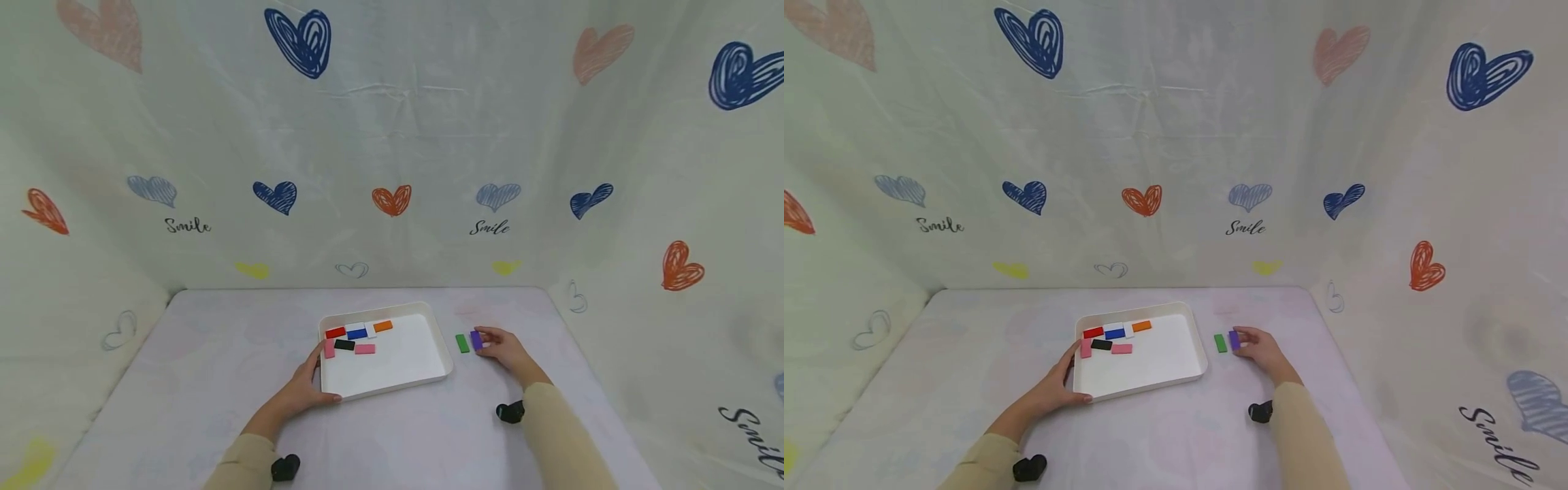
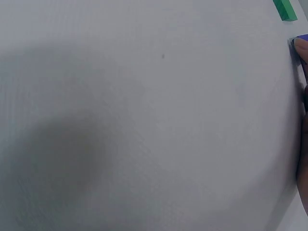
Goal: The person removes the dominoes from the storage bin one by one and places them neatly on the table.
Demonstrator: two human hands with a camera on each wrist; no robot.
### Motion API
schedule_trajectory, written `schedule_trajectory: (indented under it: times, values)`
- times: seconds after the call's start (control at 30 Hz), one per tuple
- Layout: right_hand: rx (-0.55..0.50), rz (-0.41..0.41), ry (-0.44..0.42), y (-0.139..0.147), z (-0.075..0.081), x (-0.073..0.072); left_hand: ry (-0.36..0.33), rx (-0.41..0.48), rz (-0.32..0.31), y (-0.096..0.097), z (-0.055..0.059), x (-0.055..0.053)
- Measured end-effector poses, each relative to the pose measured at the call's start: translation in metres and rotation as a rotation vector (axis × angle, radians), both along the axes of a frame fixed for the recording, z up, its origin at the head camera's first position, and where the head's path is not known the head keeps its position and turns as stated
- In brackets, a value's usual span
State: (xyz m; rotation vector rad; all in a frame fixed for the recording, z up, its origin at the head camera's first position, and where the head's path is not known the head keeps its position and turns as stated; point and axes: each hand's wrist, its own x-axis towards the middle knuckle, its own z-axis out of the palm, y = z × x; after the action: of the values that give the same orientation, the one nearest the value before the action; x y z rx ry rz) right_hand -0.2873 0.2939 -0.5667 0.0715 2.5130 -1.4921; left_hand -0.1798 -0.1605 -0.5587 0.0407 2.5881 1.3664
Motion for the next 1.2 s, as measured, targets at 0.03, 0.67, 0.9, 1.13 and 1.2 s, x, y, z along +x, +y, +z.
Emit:
schedule_trajectory:
  times: [0.03, 0.67, 0.9, 1.13, 1.2]
  values:
    - [0.010, -0.001, -0.003, 0.001, 0.000, 0.000, -0.001, 0.001, 0.003, 0.000, -0.001, -0.001]
    - [0.060, 0.067, -0.018, -0.001, 0.009, -0.005, -0.012, -0.006, 0.023, 0.002, 0.002, 0.001]
    - [0.084, 0.104, -0.030, 0.000, 0.010, -0.009, -0.009, -0.008, 0.021, 0.001, 0.000, 0.000]
    - [0.097, 0.119, -0.043, 0.002, 0.008, -0.012, -0.013, -0.013, 0.023, 0.002, -0.001, -0.001]
    - [0.093, 0.112, -0.050, 0.001, 0.009, -0.012, -0.011, -0.009, 0.020, 0.002, -0.001, -0.001]
